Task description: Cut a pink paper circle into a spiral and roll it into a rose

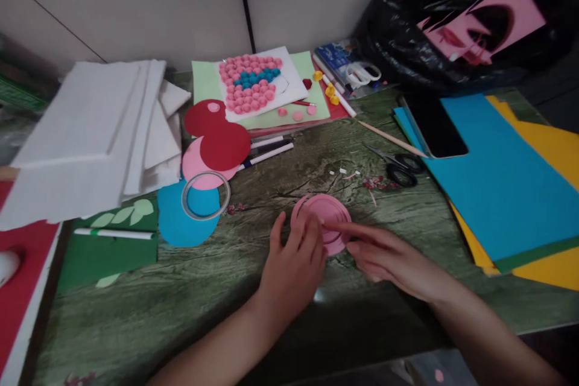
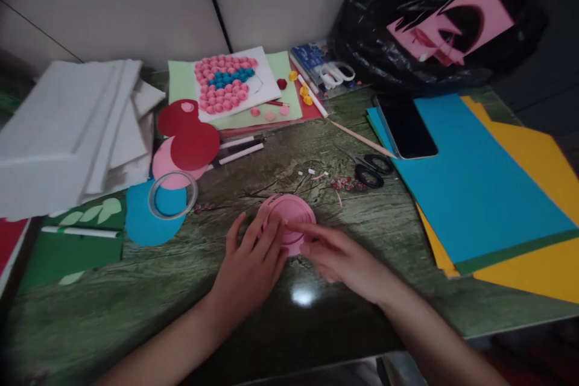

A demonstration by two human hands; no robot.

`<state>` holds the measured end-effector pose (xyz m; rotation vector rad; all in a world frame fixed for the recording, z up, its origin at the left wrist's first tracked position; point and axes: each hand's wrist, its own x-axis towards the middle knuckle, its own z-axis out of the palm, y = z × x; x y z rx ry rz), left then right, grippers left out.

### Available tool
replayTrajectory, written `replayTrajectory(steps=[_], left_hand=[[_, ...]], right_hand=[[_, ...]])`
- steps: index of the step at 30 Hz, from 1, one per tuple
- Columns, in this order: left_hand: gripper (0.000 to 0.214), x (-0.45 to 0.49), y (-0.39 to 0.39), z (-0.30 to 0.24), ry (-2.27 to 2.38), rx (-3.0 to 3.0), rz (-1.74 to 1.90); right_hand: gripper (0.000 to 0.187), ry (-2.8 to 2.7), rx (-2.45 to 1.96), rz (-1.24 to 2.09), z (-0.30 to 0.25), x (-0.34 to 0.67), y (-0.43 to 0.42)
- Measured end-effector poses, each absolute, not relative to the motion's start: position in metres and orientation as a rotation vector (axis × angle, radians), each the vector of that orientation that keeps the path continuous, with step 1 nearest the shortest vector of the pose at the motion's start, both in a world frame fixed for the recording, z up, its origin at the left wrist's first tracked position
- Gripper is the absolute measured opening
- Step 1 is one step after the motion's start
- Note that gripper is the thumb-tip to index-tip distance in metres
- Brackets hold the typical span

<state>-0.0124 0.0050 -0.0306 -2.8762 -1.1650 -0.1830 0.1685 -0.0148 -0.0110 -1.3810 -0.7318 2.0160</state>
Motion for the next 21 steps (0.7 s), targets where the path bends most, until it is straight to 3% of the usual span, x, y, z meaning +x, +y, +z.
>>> replayTrajectory(steps=[5, 21], left_hand=[[0.037, -0.011, 0.005, -0.03, -1.145, -2.889, -0.179], [0.041, -0.011, -0.001, -0.029, -1.168, -2.848, -0.29]], right_hand=[[0.051, -0.818, -1.349, 1.987, -0.012, 0.171, -0.016], [0.033, -0.76, -1.159, 1.472, 0.006, 0.194, -0.047]])
